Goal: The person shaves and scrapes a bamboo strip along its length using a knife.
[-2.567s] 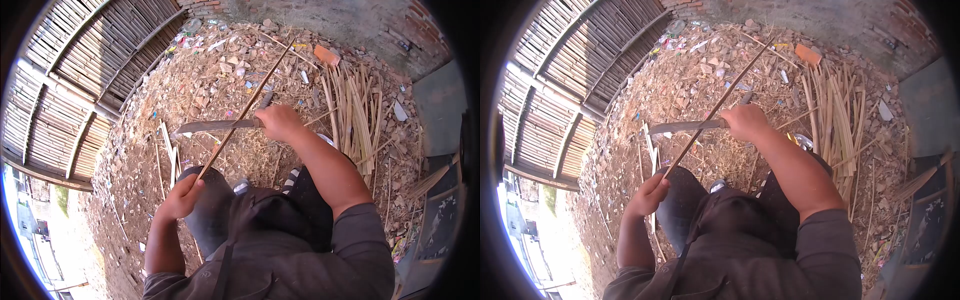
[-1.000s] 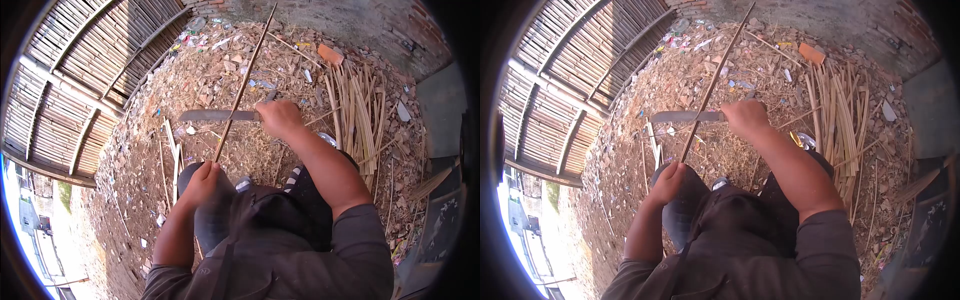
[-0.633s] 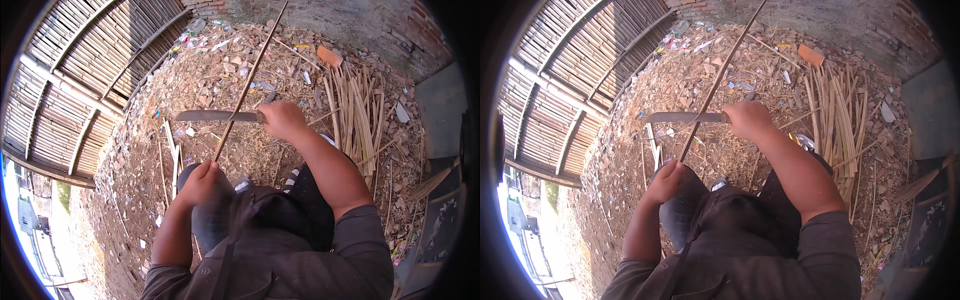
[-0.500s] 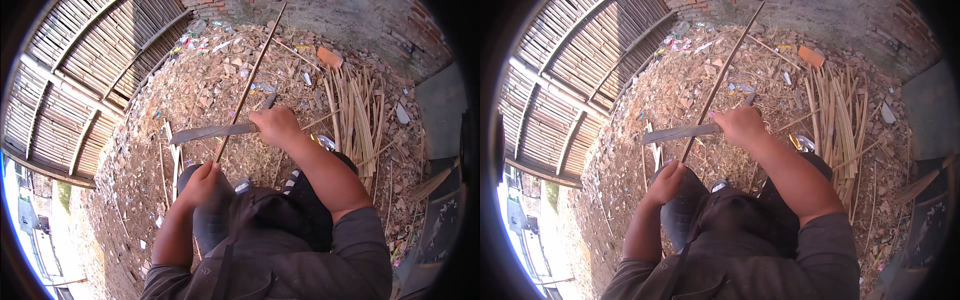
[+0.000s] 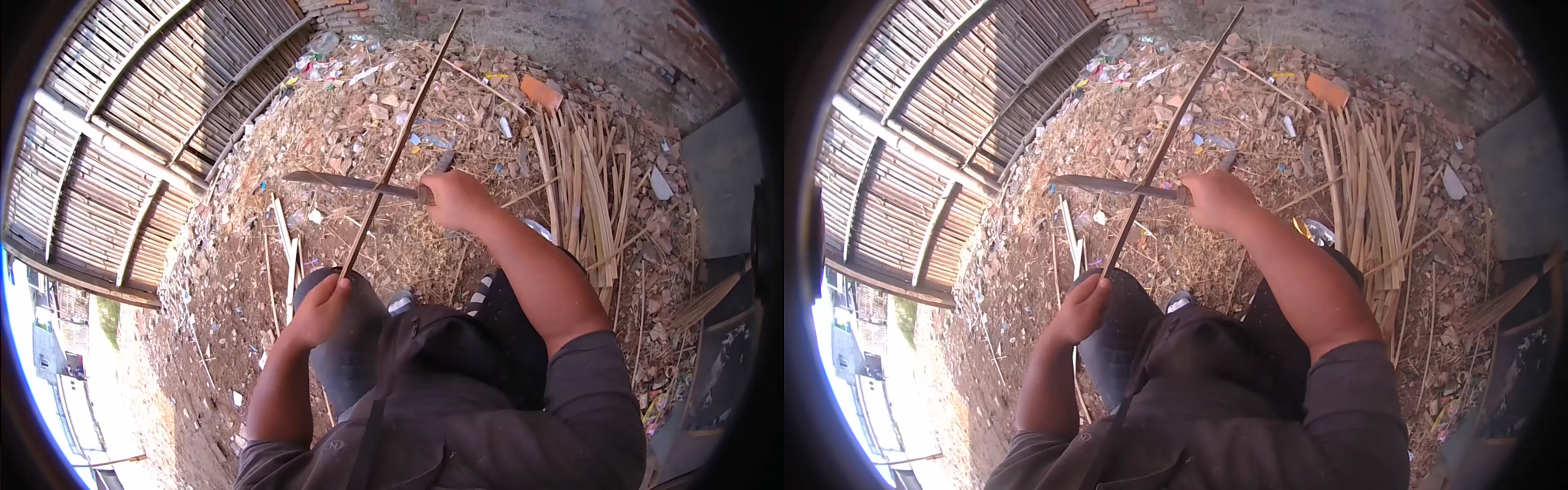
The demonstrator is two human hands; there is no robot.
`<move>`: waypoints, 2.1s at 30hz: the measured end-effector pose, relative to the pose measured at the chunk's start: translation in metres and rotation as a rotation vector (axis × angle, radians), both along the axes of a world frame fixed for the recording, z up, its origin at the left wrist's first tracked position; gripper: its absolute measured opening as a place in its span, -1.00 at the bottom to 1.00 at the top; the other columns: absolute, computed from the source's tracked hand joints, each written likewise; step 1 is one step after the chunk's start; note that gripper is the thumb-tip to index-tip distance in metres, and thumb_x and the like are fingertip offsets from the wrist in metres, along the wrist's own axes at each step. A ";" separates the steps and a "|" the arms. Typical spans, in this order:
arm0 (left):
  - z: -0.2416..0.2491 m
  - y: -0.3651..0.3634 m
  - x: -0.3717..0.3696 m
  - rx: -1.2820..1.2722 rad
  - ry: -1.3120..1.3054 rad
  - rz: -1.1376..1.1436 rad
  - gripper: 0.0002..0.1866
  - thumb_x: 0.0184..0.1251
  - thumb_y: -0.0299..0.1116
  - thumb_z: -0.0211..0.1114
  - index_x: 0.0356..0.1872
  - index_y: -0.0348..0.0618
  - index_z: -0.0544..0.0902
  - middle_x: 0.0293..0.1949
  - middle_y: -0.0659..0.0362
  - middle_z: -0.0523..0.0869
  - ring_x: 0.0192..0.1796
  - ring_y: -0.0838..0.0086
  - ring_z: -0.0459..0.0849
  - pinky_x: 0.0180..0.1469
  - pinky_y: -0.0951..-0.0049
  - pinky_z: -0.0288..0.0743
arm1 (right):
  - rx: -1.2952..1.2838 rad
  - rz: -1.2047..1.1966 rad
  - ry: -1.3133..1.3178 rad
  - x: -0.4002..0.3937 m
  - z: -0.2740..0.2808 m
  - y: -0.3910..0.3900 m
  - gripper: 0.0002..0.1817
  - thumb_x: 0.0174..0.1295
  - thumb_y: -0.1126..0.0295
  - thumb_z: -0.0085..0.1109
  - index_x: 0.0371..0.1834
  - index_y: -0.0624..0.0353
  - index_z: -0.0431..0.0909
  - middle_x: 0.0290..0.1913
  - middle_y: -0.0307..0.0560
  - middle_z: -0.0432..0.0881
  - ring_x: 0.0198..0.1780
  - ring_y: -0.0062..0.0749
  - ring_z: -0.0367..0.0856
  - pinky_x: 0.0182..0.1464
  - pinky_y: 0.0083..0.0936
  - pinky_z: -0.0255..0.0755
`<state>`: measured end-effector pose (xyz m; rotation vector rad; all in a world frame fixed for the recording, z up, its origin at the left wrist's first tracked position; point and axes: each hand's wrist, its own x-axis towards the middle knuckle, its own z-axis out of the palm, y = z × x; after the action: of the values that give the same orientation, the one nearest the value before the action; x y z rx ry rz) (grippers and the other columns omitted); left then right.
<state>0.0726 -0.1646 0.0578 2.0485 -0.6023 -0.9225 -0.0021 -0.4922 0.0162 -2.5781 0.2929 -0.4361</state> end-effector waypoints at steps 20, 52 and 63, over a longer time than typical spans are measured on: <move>0.016 0.037 -0.004 0.061 -0.002 0.014 -0.72 0.72 -0.20 0.02 -0.23 -0.15 0.49 -0.47 0.43 0.40 -0.41 0.72 0.34 -0.39 0.54 0.31 | -0.146 -0.083 0.026 0.001 0.003 -0.013 -0.85 0.14 0.43 0.26 -0.21 0.06 0.64 -0.36 0.03 0.74 -0.22 0.01 0.78 -0.19 0.00 0.60; 0.016 0.058 0.000 0.033 0.049 0.048 -0.68 0.71 -0.16 0.03 -0.28 -0.12 0.48 -0.49 0.43 0.40 -0.46 0.74 0.32 -0.43 0.56 0.26 | -0.031 -0.112 0.032 0.002 -0.001 -0.010 -0.85 0.07 0.37 0.32 -0.30 0.05 0.59 -0.39 0.04 0.69 -0.25 0.09 0.73 -0.21 0.02 0.57; 0.014 0.047 -0.004 -0.032 0.095 0.046 -0.69 0.72 -0.18 0.02 -0.29 -0.09 0.47 -0.50 0.44 0.38 -0.46 0.73 0.32 -0.43 0.57 0.26 | -0.193 -0.003 -0.080 -0.006 0.016 0.026 -0.83 0.04 0.38 0.32 -0.31 0.09 0.56 -0.43 0.02 0.68 -0.31 0.05 0.74 -0.23 -0.02 0.57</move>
<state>0.0690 -0.1180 0.0716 1.9700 -0.5134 -0.9713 -0.0081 -0.4665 0.0321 -2.7395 0.2367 -0.5928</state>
